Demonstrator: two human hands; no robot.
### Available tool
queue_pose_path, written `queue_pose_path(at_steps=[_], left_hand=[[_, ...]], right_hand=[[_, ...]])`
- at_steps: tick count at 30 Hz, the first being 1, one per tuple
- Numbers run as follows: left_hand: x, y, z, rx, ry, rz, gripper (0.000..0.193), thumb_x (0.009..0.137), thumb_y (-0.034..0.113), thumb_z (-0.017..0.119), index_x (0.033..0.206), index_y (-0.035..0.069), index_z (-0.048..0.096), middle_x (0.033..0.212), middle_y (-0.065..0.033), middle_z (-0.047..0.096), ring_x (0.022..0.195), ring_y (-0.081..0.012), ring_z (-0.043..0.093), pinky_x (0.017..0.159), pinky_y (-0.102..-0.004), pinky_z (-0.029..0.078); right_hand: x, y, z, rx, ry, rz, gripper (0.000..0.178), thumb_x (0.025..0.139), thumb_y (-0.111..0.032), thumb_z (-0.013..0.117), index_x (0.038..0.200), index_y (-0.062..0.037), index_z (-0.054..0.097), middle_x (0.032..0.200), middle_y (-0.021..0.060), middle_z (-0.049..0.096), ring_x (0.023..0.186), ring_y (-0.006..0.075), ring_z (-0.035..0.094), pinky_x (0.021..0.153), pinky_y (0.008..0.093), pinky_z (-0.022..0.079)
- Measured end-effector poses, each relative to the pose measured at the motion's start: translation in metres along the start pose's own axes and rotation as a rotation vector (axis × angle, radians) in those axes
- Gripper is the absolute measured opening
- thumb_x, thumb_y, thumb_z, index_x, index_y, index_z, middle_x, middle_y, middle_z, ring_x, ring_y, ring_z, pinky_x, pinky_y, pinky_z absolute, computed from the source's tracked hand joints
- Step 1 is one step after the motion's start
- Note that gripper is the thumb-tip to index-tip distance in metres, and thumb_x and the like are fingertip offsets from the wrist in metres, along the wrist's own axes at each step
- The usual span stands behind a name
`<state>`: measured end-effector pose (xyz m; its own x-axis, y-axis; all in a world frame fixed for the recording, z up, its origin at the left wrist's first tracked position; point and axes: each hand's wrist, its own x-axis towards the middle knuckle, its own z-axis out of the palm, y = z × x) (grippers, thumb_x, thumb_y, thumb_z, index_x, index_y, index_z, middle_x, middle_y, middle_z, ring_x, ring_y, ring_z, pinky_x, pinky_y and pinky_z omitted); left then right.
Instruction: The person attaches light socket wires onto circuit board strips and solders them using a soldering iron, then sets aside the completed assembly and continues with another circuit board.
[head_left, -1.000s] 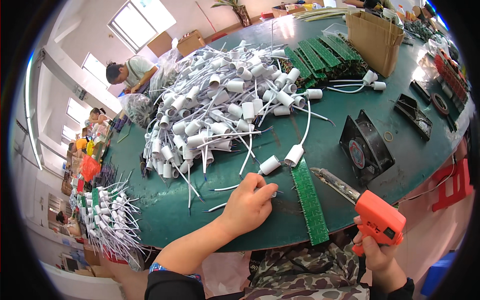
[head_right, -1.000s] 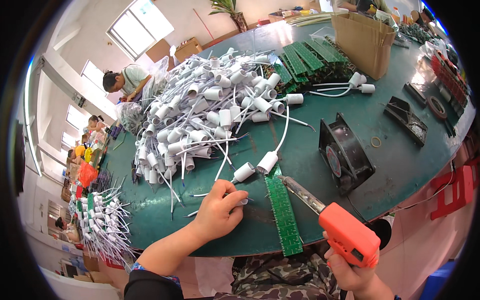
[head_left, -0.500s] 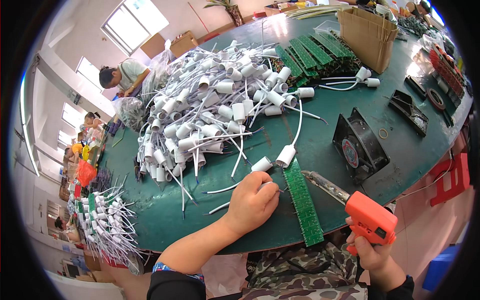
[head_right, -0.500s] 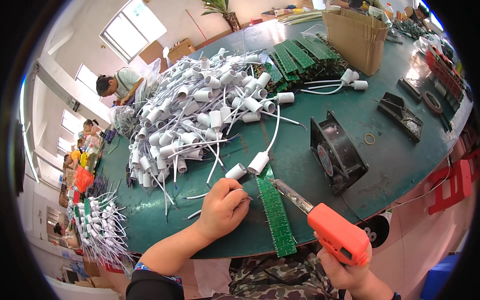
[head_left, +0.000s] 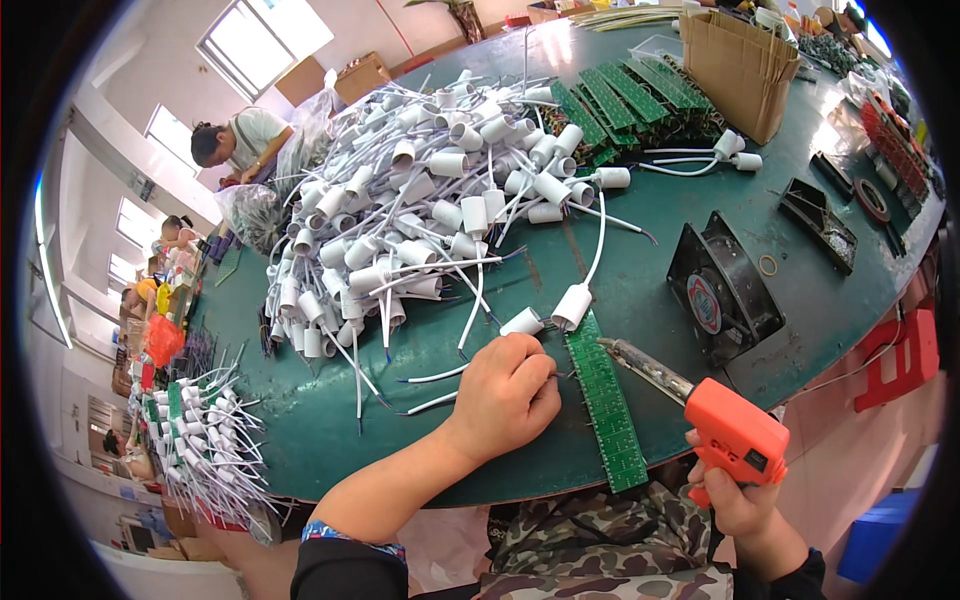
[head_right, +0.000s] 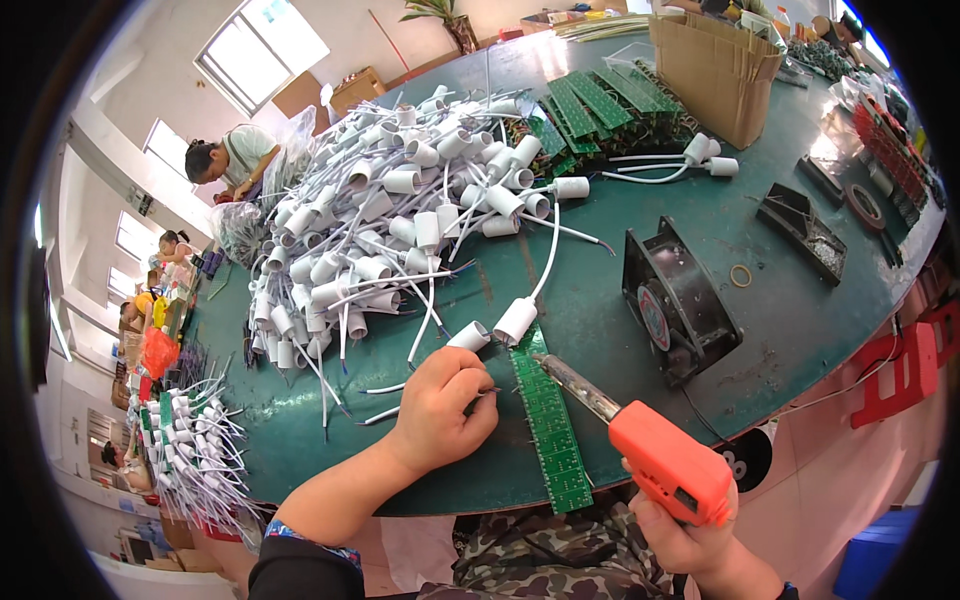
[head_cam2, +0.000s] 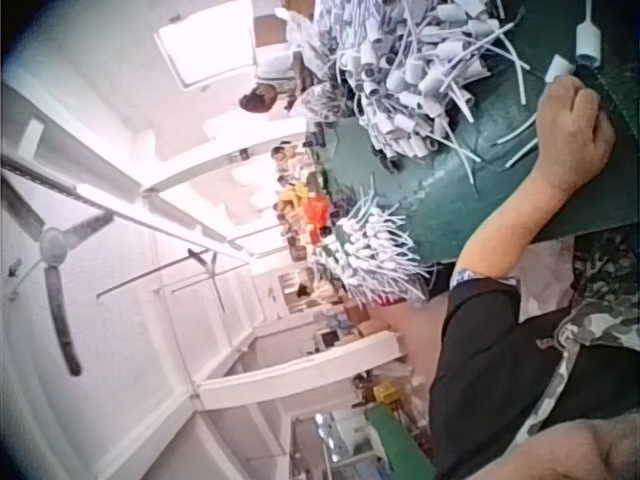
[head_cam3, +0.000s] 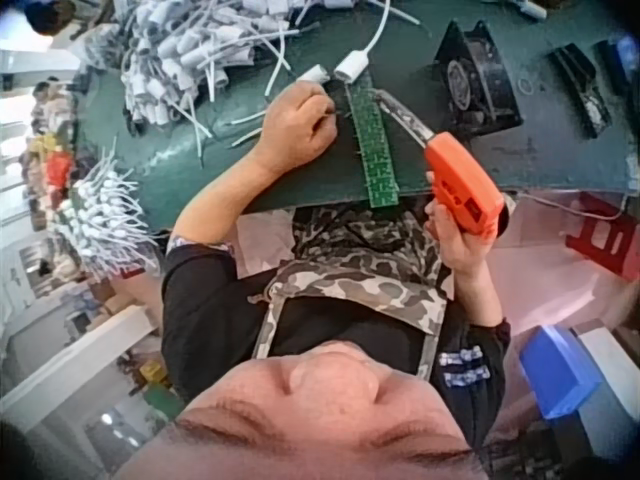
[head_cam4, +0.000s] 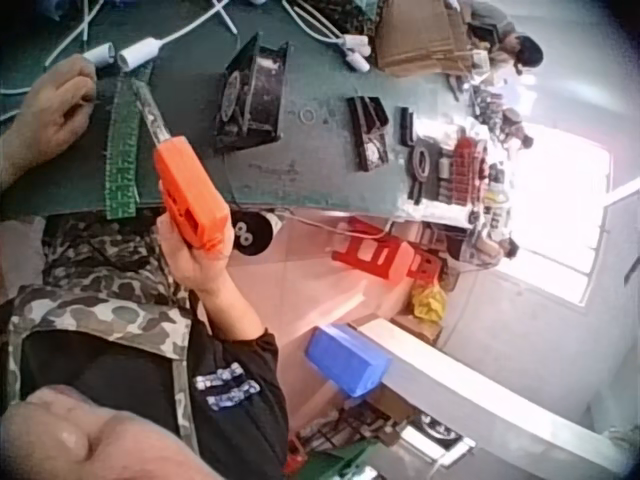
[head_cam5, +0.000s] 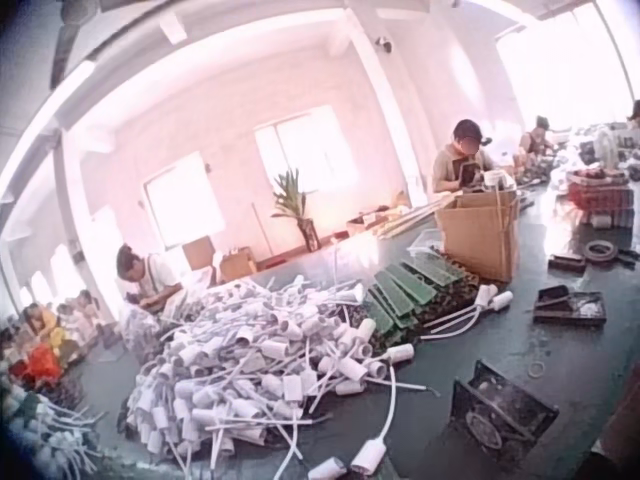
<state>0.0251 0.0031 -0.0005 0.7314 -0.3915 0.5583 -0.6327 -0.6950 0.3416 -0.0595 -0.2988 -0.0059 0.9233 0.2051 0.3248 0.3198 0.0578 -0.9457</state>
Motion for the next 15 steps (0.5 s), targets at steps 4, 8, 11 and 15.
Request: queue_pose_path(at_steps=[4,8,11,15], left_hand=[[0.001,-0.001,0.0,-0.001,0.009,-0.007,0.016,0.07,0.001,0.07,0.082,0.004,0.06,0.088,-0.0106,0.056,0.078,-0.0303,0.058,0.066,-0.0414,0.049],[0.001,-0.003,0.003,0.005,0.012,0.012,0.016,0.071,0.002,0.071,0.083,0.004,0.061,0.088,-0.0101,0.055,0.077,-0.0303,0.058,0.066,-0.0417,0.049],[0.002,-0.004,0.005,0.025,0.034,0.014,0.017,0.072,0.003,0.072,0.086,0.004,0.062,0.09,-0.0092,0.055,0.078,-0.0299,0.058,0.068,-0.042,0.048],[0.004,-0.006,0.007,0.068,0.037,0.023,0.018,0.073,0.003,0.074,0.088,0.006,0.065,0.091,-0.0077,0.056,0.081,-0.0282,0.057,0.069,-0.0407,0.046]], right_hand=[[0.001,-0.003,0.004,0.048,0.082,0.073,0.04,0.087,-0.002,0.067,0.124,0.0114,0.059,0.095,0.0139,0.07,0.071,0.0143,0.065,0.069,0.028,0.053],[0.001,0.003,0.002,0.051,0.073,0.053,0.041,0.087,-0.001,0.067,0.125,0.0109,0.058,0.1,0.0157,0.071,0.072,0.0143,0.065,0.07,0.028,0.053],[0.0,0.011,-0.004,-0.03,-0.035,-0.024,0.052,0.095,-0.017,0.065,0.137,0.0085,0.048,0.118,0.0224,0.068,0.076,0.016,0.069,0.066,0.0284,0.058],[0.002,0.012,-0.004,-0.029,-0.026,-0.028,0.05,0.095,-0.016,0.064,0.137,0.0085,0.048,0.118,0.0227,0.068,0.076,0.016,0.069,0.066,0.0286,0.058]])
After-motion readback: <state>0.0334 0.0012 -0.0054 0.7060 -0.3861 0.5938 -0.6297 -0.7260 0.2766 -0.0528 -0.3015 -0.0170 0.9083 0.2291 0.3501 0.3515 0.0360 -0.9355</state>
